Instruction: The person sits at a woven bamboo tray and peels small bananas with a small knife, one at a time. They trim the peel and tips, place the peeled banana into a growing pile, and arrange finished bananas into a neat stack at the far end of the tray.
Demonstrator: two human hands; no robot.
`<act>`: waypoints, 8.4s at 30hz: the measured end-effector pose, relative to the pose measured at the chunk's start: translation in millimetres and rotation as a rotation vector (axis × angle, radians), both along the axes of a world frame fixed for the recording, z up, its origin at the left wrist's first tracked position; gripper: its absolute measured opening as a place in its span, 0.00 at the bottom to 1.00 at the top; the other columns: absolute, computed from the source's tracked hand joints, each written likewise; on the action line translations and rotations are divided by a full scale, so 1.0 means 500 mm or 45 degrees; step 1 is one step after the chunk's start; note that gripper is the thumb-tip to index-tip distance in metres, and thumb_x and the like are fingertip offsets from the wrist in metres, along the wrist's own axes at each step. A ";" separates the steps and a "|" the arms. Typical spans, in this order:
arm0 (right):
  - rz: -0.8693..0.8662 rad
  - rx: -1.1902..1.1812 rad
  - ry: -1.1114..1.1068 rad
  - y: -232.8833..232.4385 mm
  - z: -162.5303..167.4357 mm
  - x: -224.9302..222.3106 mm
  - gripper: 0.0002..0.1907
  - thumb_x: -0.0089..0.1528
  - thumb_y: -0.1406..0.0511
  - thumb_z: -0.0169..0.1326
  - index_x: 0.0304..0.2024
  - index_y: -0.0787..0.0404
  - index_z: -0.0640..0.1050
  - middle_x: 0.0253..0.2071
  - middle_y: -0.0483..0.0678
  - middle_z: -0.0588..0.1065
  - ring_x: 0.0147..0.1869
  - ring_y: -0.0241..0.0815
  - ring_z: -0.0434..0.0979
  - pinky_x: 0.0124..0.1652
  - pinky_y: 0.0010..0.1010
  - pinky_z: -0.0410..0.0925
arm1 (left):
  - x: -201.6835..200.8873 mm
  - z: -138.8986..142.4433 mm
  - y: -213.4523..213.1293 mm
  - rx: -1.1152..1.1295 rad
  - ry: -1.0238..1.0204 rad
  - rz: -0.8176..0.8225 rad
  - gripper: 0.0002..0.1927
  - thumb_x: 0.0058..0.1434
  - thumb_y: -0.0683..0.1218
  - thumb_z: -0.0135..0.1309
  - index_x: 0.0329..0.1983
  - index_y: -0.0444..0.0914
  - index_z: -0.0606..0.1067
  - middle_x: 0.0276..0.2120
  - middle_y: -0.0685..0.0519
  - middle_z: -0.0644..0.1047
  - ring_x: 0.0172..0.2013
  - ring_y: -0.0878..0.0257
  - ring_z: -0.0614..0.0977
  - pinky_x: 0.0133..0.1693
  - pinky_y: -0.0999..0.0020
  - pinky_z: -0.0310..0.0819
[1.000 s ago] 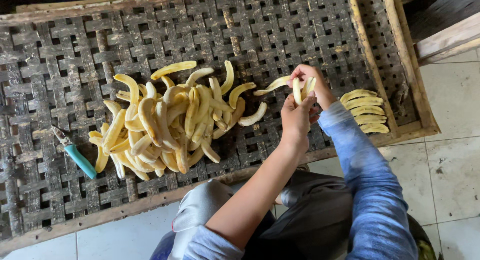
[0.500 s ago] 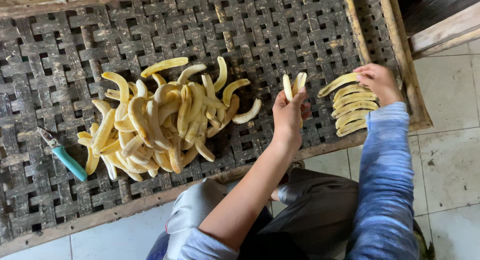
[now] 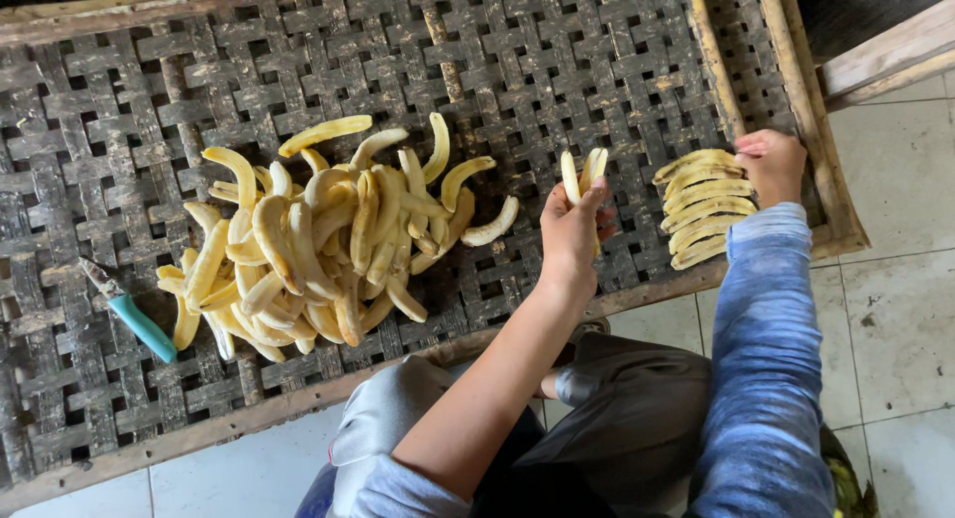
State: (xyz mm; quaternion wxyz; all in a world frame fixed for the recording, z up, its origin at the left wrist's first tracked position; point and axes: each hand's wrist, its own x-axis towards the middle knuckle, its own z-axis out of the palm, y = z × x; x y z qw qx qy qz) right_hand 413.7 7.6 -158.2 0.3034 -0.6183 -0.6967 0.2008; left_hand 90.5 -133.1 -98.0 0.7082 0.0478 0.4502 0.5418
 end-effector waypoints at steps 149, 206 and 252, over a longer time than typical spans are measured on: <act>0.378 -0.631 0.373 0.089 -0.001 -0.396 0.11 0.67 0.68 0.61 0.51 0.63 0.82 0.45 0.49 0.81 0.45 0.33 0.79 0.45 0.25 0.71 | -0.038 0.012 0.013 0.043 -0.038 0.121 0.14 0.68 0.48 0.55 0.54 0.42 0.73 0.38 0.57 0.77 0.32 0.70 0.74 0.35 0.71 0.74; 1.805 0.872 -0.083 -0.326 0.118 -0.921 0.20 0.64 0.67 0.62 0.58 0.61 0.76 0.54 0.48 0.76 0.56 0.42 0.78 0.54 0.32 0.73 | 0.007 0.029 0.028 0.128 -0.185 0.368 0.10 0.68 0.45 0.56 0.51 0.42 0.71 0.36 0.61 0.75 0.30 0.74 0.72 0.32 0.76 0.70; -0.065 -0.107 0.449 0.124 -0.073 -0.085 0.07 0.78 0.70 0.49 0.54 0.65 0.77 0.47 0.44 0.78 0.40 0.30 0.77 0.39 0.23 0.73 | 0.006 0.010 -0.017 0.049 0.034 0.092 0.12 0.68 0.48 0.55 0.52 0.41 0.71 0.36 0.60 0.76 0.33 0.71 0.75 0.36 0.71 0.73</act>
